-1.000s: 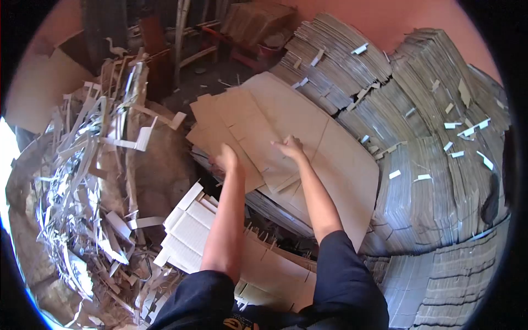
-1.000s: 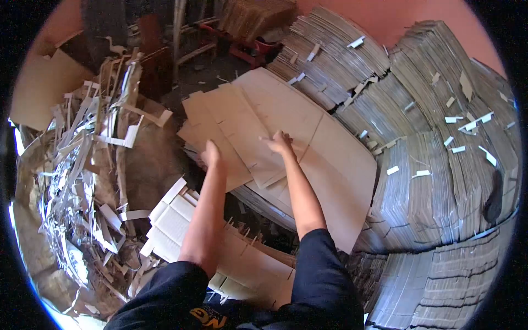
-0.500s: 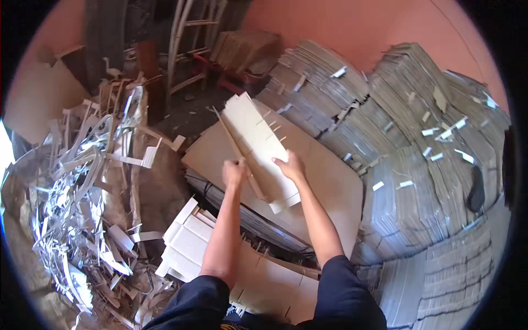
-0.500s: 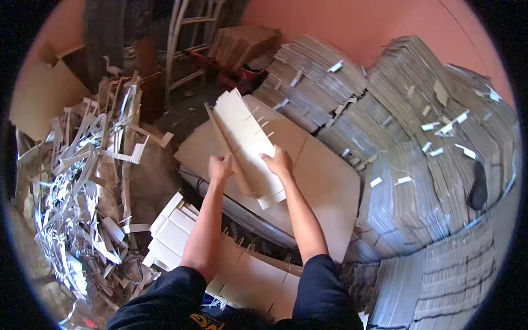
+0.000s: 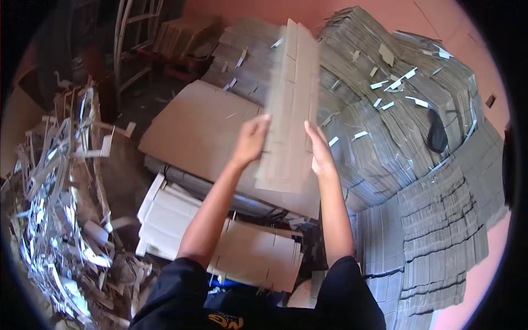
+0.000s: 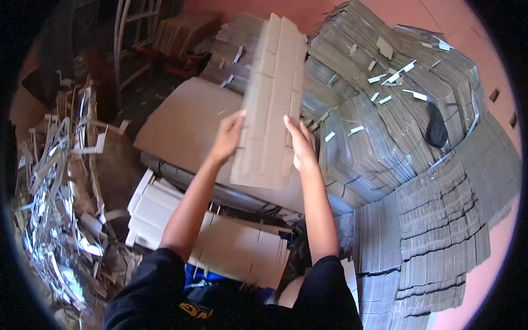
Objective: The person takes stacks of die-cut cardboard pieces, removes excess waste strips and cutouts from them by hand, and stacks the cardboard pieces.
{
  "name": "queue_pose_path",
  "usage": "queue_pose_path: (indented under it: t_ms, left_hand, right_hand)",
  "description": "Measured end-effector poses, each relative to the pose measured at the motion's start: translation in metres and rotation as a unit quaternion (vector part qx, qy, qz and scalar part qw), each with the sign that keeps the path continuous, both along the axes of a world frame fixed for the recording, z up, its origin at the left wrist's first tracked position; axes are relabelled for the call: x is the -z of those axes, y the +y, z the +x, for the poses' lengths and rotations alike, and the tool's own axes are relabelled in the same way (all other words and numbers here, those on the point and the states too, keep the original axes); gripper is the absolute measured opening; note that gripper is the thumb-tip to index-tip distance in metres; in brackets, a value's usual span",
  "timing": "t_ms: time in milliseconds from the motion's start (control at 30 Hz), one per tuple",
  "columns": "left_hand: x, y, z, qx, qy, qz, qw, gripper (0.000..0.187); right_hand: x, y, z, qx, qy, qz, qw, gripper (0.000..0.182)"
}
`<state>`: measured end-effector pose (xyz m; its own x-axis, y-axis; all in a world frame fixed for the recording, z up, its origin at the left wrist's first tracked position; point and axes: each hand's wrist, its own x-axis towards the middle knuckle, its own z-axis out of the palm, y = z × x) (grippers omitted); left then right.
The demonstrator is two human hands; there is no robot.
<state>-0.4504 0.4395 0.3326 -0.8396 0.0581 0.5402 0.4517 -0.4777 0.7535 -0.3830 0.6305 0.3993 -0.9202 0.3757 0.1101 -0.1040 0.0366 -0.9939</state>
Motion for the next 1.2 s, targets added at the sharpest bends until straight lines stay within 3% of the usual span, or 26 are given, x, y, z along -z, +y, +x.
queue_pose_path:
  t_ms: [67, 100, 167, 233, 267, 333, 367, 400, 433, 533, 567, 633, 667, 733, 767, 800, 867, 900, 933, 1000, 1033, 1100, 1133, 1167, 1200]
  left_hand:
    - [-0.019, -0.002, 0.041, 0.058, 0.055, 0.034, 0.996, 0.043]
    - [-0.027, -0.008, 0.050, 0.099, 0.013, -0.012, 0.995, 0.047]
    - [-0.033, -0.030, 0.069, 0.144, -0.052, -0.071, 0.986, 0.052]
    - [-0.031, -0.067, 0.088, 0.191, -0.055, -0.061, 0.978, 0.061]
    - [-0.025, -0.087, 0.098, 0.106, -0.070, -0.060, 0.990, 0.063]
    - [-0.003, -0.139, 0.110, -0.054, -0.113, -0.035, 0.991, 0.060]
    - [0.018, -0.168, 0.114, -0.150, -0.116, -0.029, 0.982, 0.056]
    - [0.046, -0.196, 0.116, -0.226, -0.141, 0.007, 0.964, 0.054]
    - [0.071, -0.223, 0.119, -0.299, -0.162, 0.045, 0.939, 0.052]
    - [0.123, -0.293, 0.147, -0.305, -0.220, 0.059, 0.924, 0.045]
    - [0.133, -0.307, 0.156, -0.260, -0.249, 0.065, 0.931, 0.043]
    - [0.132, -0.313, 0.166, -0.206, -0.276, 0.062, 0.937, 0.042]
    - [0.129, -0.313, 0.168, -0.201, -0.305, -0.015, 0.931, 0.043]
    - [0.121, -0.309, 0.163, -0.193, -0.353, -0.164, 0.901, 0.045]
    - [0.117, -0.307, 0.157, -0.185, -0.349, -0.170, 0.903, 0.045]
    - [0.114, -0.305, 0.151, -0.163, -0.317, -0.247, 0.901, 0.047]
    - [0.109, -0.300, 0.136, -0.112, -0.243, -0.391, 0.881, 0.054]
    - [0.113, -0.300, 0.128, -0.101, -0.239, -0.394, 0.882, 0.054]
    - [0.121, -0.305, 0.119, -0.069, -0.255, -0.409, 0.874, 0.055]
    - [0.139, -0.313, 0.098, -0.001, -0.282, -0.438, 0.854, 0.057]
    - [0.146, -0.316, 0.088, 0.013, -0.272, -0.440, 0.856, 0.057]
    - [0.157, -0.321, 0.076, 0.060, -0.411, -0.249, 0.875, 0.055]
    - [0.154, -0.314, 0.077, 0.077, -0.406, -0.257, 0.874, 0.055]
    - [0.150, -0.308, 0.080, 0.158, -0.434, -0.139, 0.876, 0.056]
    - [0.140, -0.297, 0.087, 0.233, -0.454, -0.016, 0.860, 0.056]
  right_hand:
    - [-0.003, -0.014, 0.027, 0.057, 0.033, 0.072, 0.995, 0.060]
    - [-0.006, -0.021, 0.043, 0.086, 0.047, 0.105, 0.990, 0.060]
    - [-0.020, -0.030, 0.073, 0.085, 0.055, 0.068, 0.993, 0.068]
    - [-0.028, -0.030, 0.100, 0.006, 0.060, 0.092, 0.994, 0.076]
    - [-0.028, -0.031, 0.114, 0.006, 0.050, 0.076, 0.996, 0.076]
    - [-0.024, -0.033, 0.143, -0.132, 0.013, 0.106, 0.985, 0.079]
    - [-0.016, -0.034, 0.153, -0.202, -0.001, 0.120, 0.972, 0.081]
    - [-0.004, -0.037, 0.161, -0.206, 0.000, 0.104, 0.973, 0.081]
    - [0.008, -0.042, 0.169, -0.259, -0.040, 0.156, 0.952, 0.082]
    - [0.043, -0.067, 0.173, -0.379, -0.155, 0.226, 0.884, 0.080]
    - [0.061, -0.074, 0.171, -0.373, -0.156, 0.215, 0.889, 0.080]
    - [0.097, -0.080, 0.169, -0.348, -0.243, 0.489, 0.762, 0.071]
    - [0.104, -0.079, 0.175, -0.341, -0.244, 0.481, 0.770, 0.071]
    - [0.113, -0.078, 0.187, -0.222, -0.096, 0.553, 0.797, 0.061]
    - [0.116, -0.076, 0.194, -0.158, -0.023, 0.584, 0.796, 0.056]
    - [0.116, -0.073, 0.204, -0.149, -0.029, 0.580, 0.800, 0.056]
    - [0.111, -0.059, 0.233, -0.064, -0.073, 0.444, 0.891, 0.055]
    - [0.110, -0.053, 0.249, -0.019, -0.093, 0.372, 0.923, 0.054]
    - [0.123, -0.050, 0.270, -0.008, -0.098, 0.373, 0.923, 0.054]
    - [0.168, -0.049, 0.310, 0.235, -0.135, 0.204, 0.941, 0.055]
    - [0.181, -0.050, 0.320, 0.252, -0.135, 0.203, 0.937, 0.055]
    - [0.203, -0.057, 0.343, 0.264, -0.234, 0.042, 0.935, 0.057]
    - [0.209, -0.061, 0.352, 0.265, -0.277, -0.041, 0.923, 0.059]
    - [0.211, -0.064, 0.360, 0.280, -0.276, -0.046, 0.918, 0.059]
    - [0.212, -0.064, 0.364, 0.274, -0.264, -0.175, 0.908, 0.061]
